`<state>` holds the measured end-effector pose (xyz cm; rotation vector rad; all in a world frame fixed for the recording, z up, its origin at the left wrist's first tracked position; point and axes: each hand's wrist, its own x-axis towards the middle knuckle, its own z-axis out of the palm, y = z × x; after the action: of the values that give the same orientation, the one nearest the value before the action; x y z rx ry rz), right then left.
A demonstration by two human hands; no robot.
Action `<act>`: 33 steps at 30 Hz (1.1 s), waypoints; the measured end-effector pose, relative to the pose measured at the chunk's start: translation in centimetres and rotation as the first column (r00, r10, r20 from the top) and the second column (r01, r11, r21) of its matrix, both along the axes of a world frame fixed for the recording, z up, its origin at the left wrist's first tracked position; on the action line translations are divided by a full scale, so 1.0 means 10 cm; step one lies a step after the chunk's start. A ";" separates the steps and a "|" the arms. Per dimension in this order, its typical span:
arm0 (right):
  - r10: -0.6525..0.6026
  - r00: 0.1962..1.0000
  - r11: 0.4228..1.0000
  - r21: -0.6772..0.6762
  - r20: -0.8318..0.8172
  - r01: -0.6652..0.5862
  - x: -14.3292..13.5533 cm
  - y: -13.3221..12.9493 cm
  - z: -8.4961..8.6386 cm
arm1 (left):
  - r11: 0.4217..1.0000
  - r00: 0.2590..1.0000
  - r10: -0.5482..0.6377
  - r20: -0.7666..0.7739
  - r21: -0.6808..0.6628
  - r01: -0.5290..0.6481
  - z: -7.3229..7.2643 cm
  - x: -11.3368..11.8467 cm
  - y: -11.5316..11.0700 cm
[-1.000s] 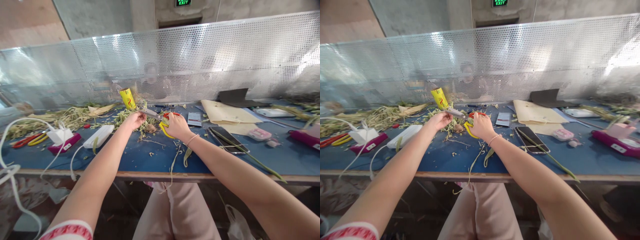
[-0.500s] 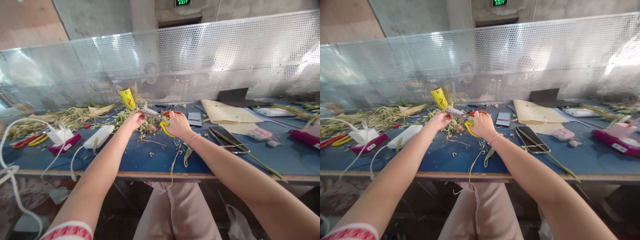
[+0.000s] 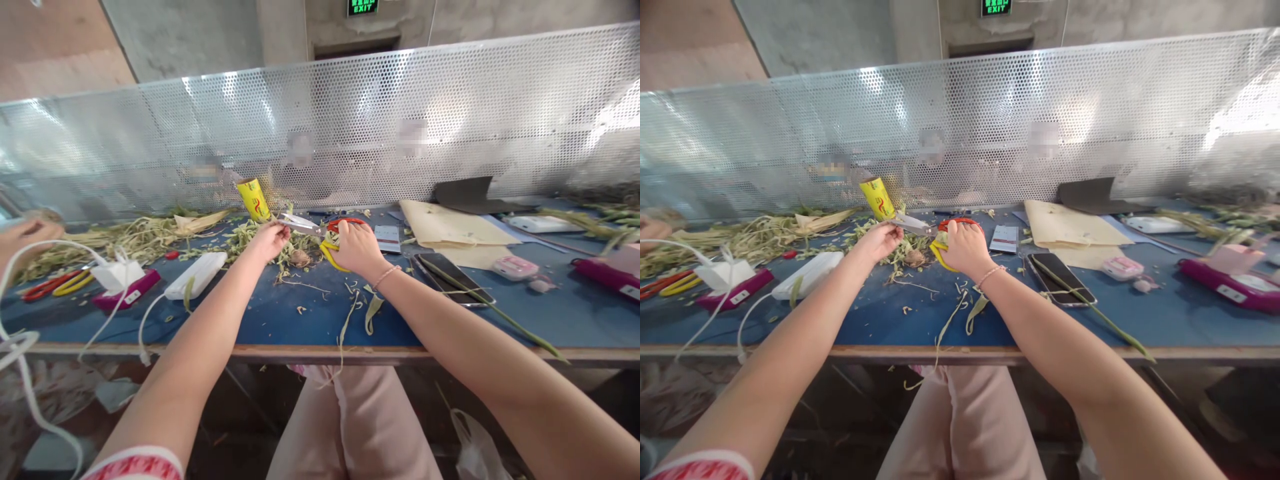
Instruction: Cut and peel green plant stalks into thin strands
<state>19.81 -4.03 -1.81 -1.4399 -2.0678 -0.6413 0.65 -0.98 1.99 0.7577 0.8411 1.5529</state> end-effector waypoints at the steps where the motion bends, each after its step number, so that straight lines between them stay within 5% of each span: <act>1: 0.000 1.000 1.000 -0.001 0.001 0.000 0.00 0.00 0.00 | 1.000 1.000 0.000 -0.001 0.008 0.000 0.00 0.01 -0.01; 21: 0.017 1.000 0.996 -0.085 -0.019 -0.018 -0.02 -0.04 0.04 | 0.981 0.995 0.093 -0.038 0.172 -0.085 -0.08 0.07 0.03; 33: 0.035 0.999 0.994 -0.107 -0.014 -0.037 0.01 -0.01 0.06 | 0.988 0.993 0.095 -0.066 0.129 -0.086 -0.07 0.10 -0.02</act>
<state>19.86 -4.12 -1.18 -1.4580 -2.1421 -0.5128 1.67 -1.14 1.34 0.8813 0.8463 1.6800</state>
